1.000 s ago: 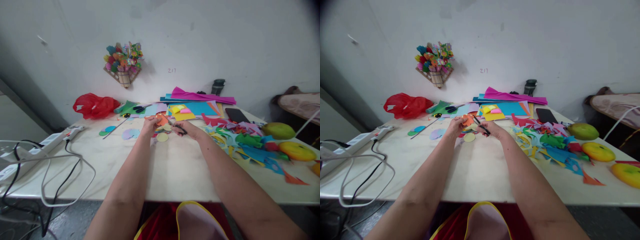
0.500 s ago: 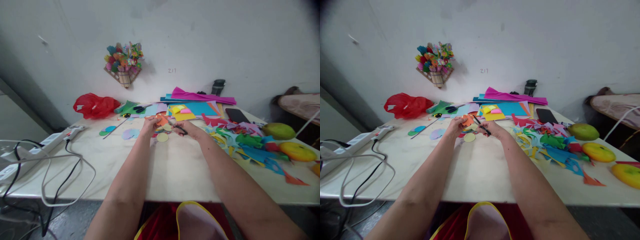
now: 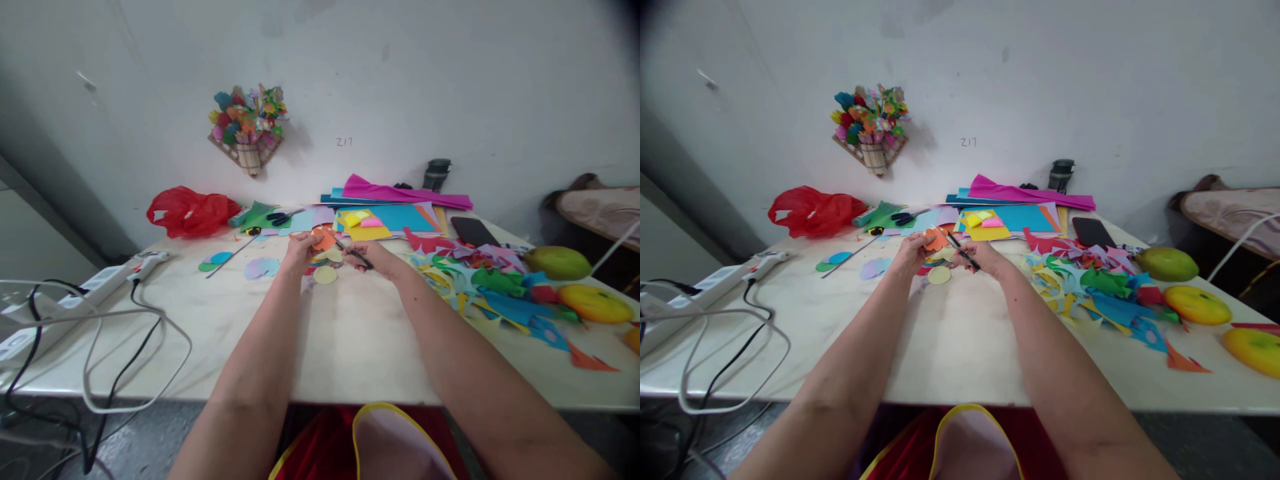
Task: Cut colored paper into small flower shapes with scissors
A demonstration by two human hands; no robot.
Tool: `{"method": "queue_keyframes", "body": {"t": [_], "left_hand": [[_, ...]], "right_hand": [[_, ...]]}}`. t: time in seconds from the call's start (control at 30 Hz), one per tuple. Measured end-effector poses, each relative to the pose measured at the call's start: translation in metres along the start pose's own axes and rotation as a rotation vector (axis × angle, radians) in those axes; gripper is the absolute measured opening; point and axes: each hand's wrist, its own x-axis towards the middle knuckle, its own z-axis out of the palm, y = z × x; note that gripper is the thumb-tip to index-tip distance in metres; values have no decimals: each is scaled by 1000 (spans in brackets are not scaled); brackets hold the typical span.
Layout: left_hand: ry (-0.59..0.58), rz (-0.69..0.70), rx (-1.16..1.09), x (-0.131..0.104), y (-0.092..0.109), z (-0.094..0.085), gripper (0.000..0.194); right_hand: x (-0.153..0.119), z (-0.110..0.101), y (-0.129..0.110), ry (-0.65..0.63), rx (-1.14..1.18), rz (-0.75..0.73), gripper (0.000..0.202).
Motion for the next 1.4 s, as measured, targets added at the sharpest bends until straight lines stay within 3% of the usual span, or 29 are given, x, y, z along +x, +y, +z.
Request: {"method": "queue_keyframes", "body": {"t": [0.47, 0.6, 0.8, 0.93, 1.17, 1.4], "left_hand": [[-13, 1, 8, -2, 2, 0, 31], [-11, 9, 3, -2, 3, -1, 28], [-27, -2, 15, 0, -1, -1, 27], [-58, -9, 49, 3, -6, -3, 29], [-125, -34, 108, 1, -7, -4, 23], [-300, -169, 284, -2, -7, -3, 19]], "right_hand": [[-2, -4, 1, -60, -70, -13, 24], [2, -7, 7, -21, -62, -23, 23], [4, -1, 4, 156, 134, -22, 32], [4, 7, -2, 239, 238, -5, 40], [8, 9, -1, 302, 262, -42, 35], [4, 10, -5, 235, 243, -44, 42]]}}
